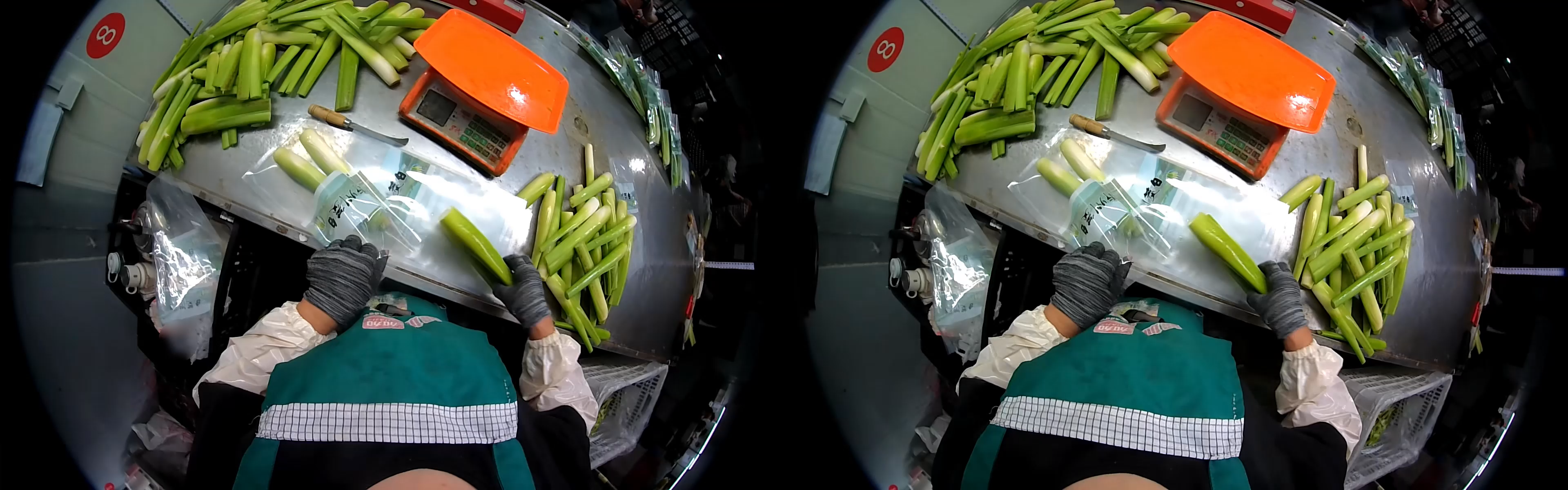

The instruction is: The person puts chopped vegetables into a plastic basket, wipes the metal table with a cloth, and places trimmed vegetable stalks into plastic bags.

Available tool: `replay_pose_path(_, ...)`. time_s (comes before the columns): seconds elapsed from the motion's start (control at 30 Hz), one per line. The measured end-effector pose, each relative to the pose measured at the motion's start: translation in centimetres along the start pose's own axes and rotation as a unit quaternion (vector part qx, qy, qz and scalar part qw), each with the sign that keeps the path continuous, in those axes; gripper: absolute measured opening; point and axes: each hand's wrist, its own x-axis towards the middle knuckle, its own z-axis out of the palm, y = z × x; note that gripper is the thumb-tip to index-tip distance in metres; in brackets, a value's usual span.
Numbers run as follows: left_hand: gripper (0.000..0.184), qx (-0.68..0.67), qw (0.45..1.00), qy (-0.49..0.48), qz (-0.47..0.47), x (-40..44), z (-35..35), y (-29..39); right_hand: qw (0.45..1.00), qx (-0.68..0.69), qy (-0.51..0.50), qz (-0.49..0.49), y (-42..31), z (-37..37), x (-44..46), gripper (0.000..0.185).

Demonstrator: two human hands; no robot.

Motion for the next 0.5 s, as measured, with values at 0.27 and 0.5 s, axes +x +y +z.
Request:
replay_pose_path(0.27, 0.03, 0.001, 0.999, 0.038, -0.012, 1.9, -1.1, -0.5, 0.859, 0.475, -0.153, 0.111, -2.7, -4.3, -4.1, 0.043)
replay_pose_path(0.5, 0.019, 0.015, 1.0, -0.007, 0.004, 1.4, -0.9, -0.4, 0.948, 0.273, -0.153, -0.056, -9.0, -0.5, 2.3, 0.04)
